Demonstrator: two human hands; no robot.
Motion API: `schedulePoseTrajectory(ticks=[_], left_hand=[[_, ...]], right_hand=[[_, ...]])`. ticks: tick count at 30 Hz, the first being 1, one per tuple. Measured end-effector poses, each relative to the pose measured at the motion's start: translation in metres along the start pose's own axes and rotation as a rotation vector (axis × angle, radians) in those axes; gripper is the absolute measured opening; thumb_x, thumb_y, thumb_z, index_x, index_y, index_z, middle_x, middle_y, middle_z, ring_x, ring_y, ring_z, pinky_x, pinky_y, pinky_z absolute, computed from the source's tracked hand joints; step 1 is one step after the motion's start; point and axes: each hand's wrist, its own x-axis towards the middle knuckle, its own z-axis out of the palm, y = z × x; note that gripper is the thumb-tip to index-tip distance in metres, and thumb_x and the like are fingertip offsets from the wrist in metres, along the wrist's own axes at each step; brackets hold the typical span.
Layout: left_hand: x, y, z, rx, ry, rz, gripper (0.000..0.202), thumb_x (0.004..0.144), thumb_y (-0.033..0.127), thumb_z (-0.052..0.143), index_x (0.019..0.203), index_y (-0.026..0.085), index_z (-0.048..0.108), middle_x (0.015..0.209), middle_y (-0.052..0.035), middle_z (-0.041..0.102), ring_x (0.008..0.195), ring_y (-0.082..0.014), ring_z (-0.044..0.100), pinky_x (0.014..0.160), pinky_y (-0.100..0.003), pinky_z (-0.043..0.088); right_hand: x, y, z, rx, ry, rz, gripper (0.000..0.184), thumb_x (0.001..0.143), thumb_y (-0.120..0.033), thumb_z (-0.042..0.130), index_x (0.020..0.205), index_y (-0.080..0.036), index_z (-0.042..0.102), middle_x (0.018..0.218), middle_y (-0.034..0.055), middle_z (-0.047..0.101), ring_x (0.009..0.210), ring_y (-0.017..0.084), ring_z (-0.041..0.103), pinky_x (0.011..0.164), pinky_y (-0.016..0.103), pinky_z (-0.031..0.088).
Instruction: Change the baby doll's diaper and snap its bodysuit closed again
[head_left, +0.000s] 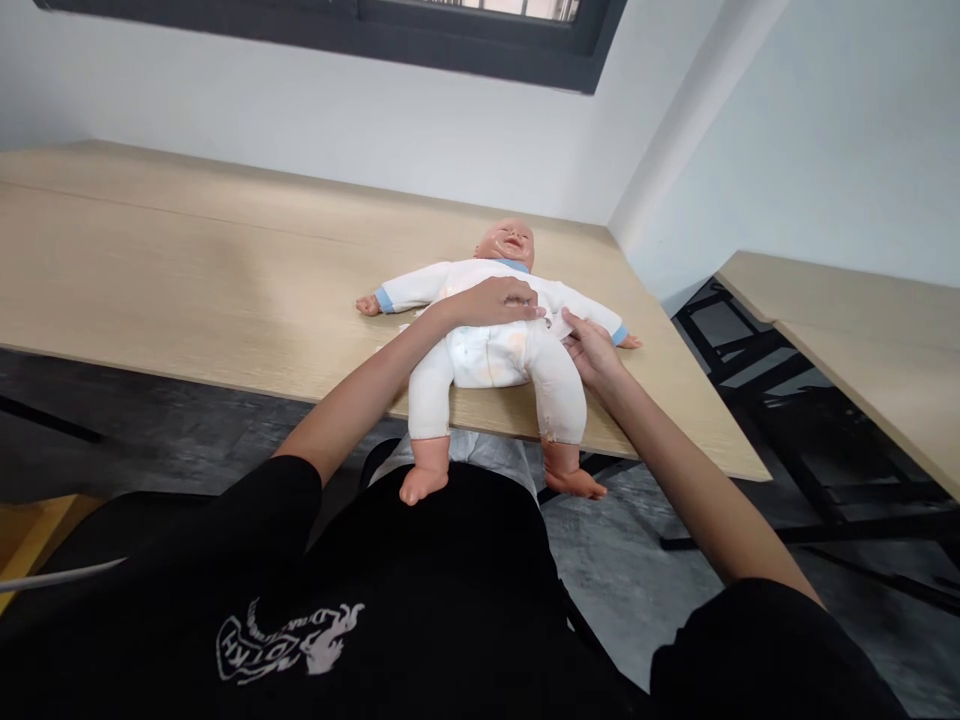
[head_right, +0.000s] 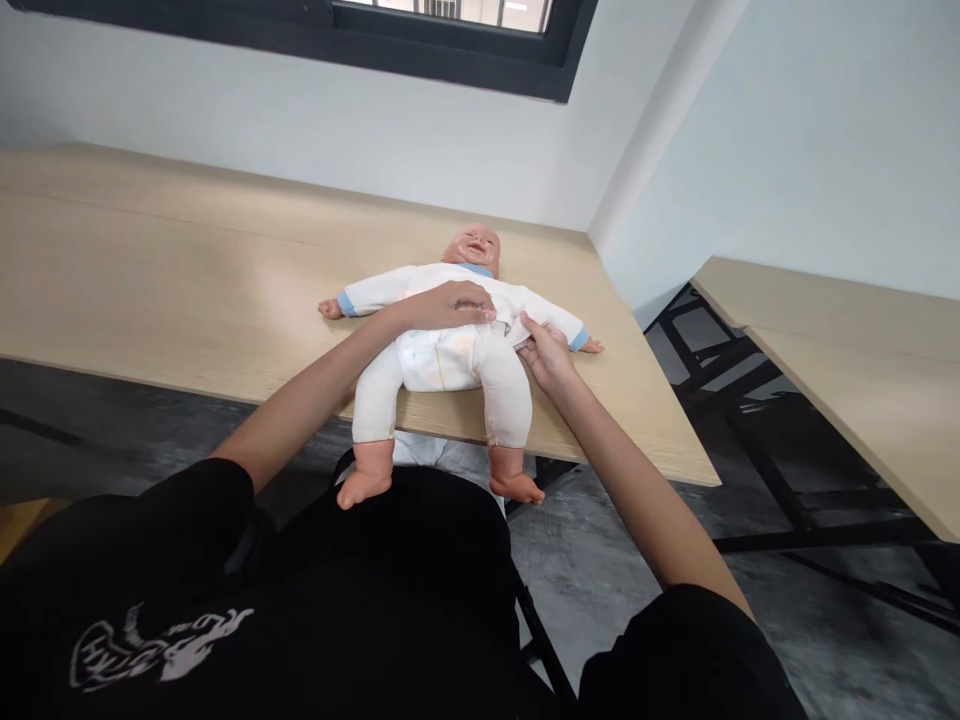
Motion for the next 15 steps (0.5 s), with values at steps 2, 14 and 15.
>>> schedulePoseTrajectory(ticks=[2, 14, 15], left_hand=[[0.001, -0.002, 0.000, -0.009, -0.019, 0.007, 0.034, 0.099, 0.047, 0.052, 0.088, 0.017, 0.063, 0.092, -0.0051, 0.067, 0.086, -0.0178, 0.051, 0.080, -0.032, 0.038], [0.004, -0.010, -0.001, 0.011, -0.012, 0.069, 0.039, 0.099, 0.050, 0.049, 0.086, 0.017, 0.063, 0.084, -0.0027, 0.061, 0.082, -0.0175, 0.051, 0.077, -0.033, 0.036], [0.004, -0.010, -0.001, 0.012, -0.010, 0.072, 0.038, 0.099, 0.049, 0.049, 0.087, 0.016, 0.064, 0.083, -0.0028, 0.061, 0.082, -0.0176, 0.052, 0.077, -0.033, 0.036]], right_hand=[[0.003, -0.002, -0.002, 0.022, 0.037, 0.044, 0.017, 0.088, -0.034, 0.073, 0.088, -0.020, 0.064, 0.085, 0.0019, 0.072, 0.074, 0.013, 0.069, 0.066, 0.020, 0.061], [-0.007, -0.004, 0.002, -0.058, -0.136, 0.051, 0.002, 0.085, -0.016, 0.069, 0.086, -0.017, 0.070, 0.084, 0.0026, 0.073, 0.072, 0.013, 0.068, 0.065, 0.019, 0.059], [-0.007, -0.003, 0.000, -0.113, -0.153, 0.020, 0.008, 0.082, -0.021, 0.076, 0.084, -0.017, 0.069, 0.081, 0.0020, 0.072, 0.072, 0.014, 0.067, 0.064, 0.020, 0.059]])
